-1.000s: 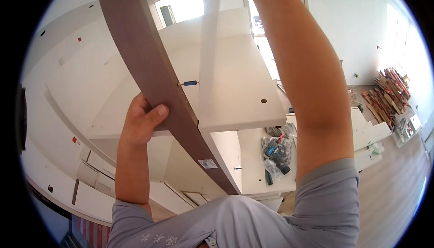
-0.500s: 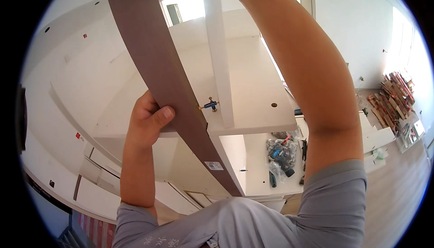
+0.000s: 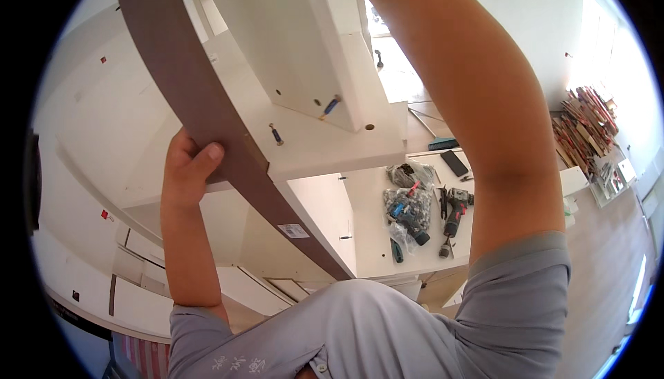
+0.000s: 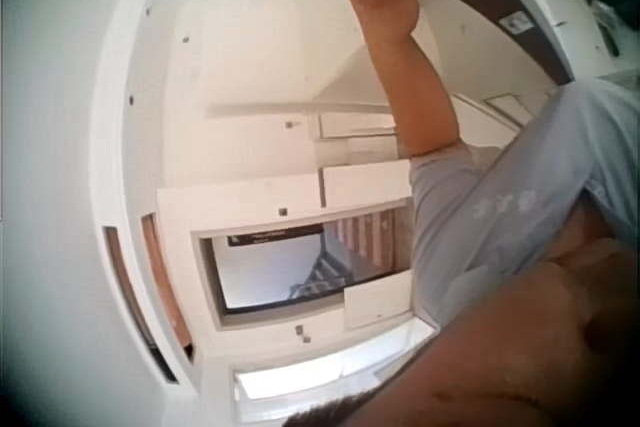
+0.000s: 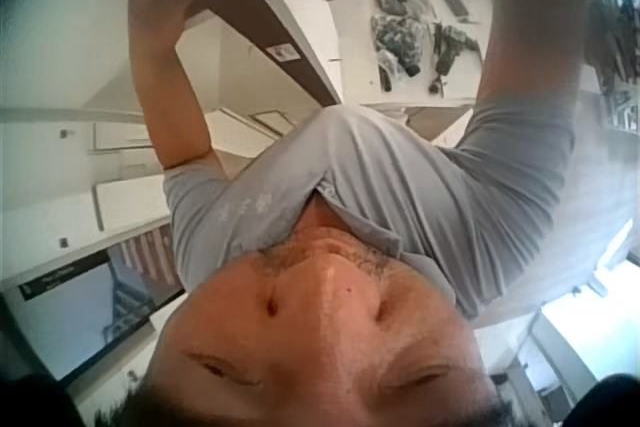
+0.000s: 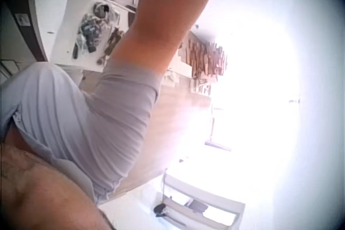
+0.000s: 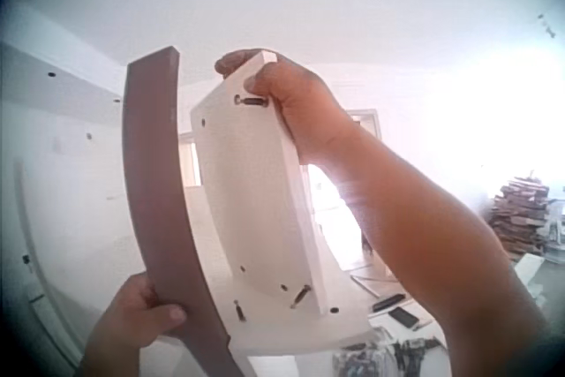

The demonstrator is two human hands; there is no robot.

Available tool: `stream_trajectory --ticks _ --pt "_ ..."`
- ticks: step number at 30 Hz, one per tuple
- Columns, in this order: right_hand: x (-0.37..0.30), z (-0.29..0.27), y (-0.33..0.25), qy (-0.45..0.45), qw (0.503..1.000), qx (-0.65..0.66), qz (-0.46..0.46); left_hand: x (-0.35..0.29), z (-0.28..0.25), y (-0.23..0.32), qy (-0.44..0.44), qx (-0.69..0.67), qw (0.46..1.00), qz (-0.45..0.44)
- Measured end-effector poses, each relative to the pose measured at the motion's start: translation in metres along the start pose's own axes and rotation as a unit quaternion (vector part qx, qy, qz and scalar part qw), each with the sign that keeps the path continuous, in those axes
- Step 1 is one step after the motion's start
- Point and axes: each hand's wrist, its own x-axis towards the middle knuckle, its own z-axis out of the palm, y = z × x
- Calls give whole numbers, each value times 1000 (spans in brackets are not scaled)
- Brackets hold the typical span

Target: The person assembles a white cabinet by aligning panels, inserting dowels and fasteners, and using an electric screwdriver to secure the pieces before moving and organizing other cabinet parts in the room.

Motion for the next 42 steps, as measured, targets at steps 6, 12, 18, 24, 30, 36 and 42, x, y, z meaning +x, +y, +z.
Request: stream_trajectory --ticks 6,12,18,24,30,36,42 --pt "-42 30 -2 48 998 37 1 -13 -15 0 41 62 997 -9" --pt "-92 -8 -17 49 992 -95 72 -17 -48 -34 119 45 992 21" --pt "-236 -124 -19 -28 957 -232 174 -32 -96 -59 133 44 990 23" --pt "-416 -145 -47 111 809 -206 539 -25 -84 -27 66 -9 998 -2" --pt "-583 -43 -23 238 736 -1 634 -34 -41 -22 453 87 865 198" --pt "-720 37 -12 54 678 -57 731 -158 25 -83 498 -13 800 335" --pt "-735 23 -29 5 667 -86 740 -208 274 -230 175 1 957 -231"
